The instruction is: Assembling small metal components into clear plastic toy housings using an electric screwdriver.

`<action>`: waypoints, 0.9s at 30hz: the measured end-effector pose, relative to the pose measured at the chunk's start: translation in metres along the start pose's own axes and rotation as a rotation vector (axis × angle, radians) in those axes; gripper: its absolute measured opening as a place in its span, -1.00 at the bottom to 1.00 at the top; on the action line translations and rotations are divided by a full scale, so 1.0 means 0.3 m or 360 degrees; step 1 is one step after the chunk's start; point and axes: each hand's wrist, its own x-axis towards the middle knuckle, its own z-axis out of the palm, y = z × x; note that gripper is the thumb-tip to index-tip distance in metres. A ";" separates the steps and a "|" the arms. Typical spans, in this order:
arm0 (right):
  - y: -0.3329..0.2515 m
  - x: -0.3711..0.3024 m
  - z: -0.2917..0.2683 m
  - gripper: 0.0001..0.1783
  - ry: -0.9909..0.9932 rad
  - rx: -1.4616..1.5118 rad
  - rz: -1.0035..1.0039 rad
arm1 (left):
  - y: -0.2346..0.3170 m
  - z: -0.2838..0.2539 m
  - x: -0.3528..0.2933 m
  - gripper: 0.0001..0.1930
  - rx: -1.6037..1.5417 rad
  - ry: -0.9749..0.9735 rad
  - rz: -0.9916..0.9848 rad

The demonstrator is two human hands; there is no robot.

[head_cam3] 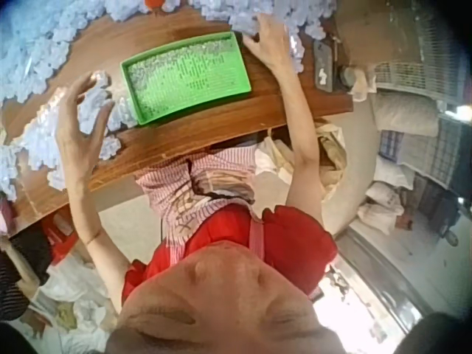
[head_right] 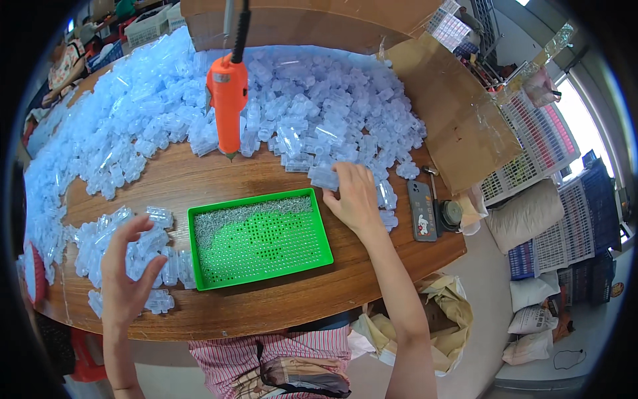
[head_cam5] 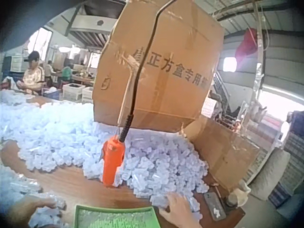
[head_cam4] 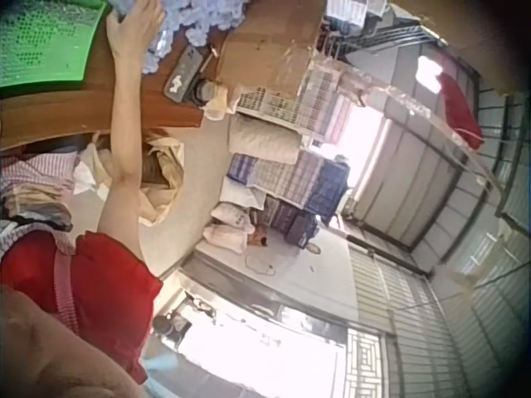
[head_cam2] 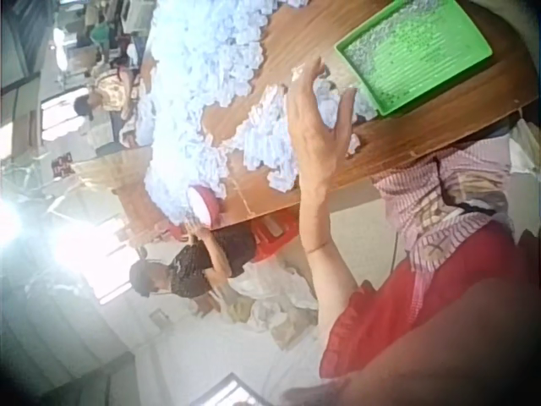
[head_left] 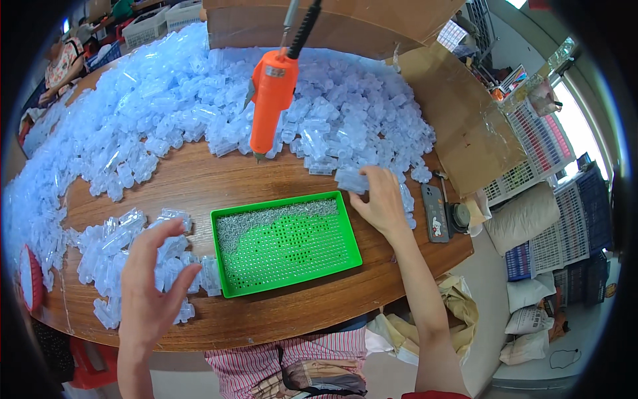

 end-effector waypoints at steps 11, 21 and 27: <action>-0.392 -0.054 -0.216 -0.53 -0.0135 0.1010 -0.0111 | 0.043 0.201 0.074 -0.52 -0.0113 -0.0128 0.0926; -0.436 -0.067 -0.190 -0.60 -0.0201 0.1714 0.0429 | 0.019 0.256 -0.009 -0.45 -0.1155 -0.0305 0.0118; -0.422 0.133 -0.187 -0.43 -0.0043 0.2235 0.0285 | 0.018 0.245 -0.084 -0.41 -0.1083 -0.0490 -0.0148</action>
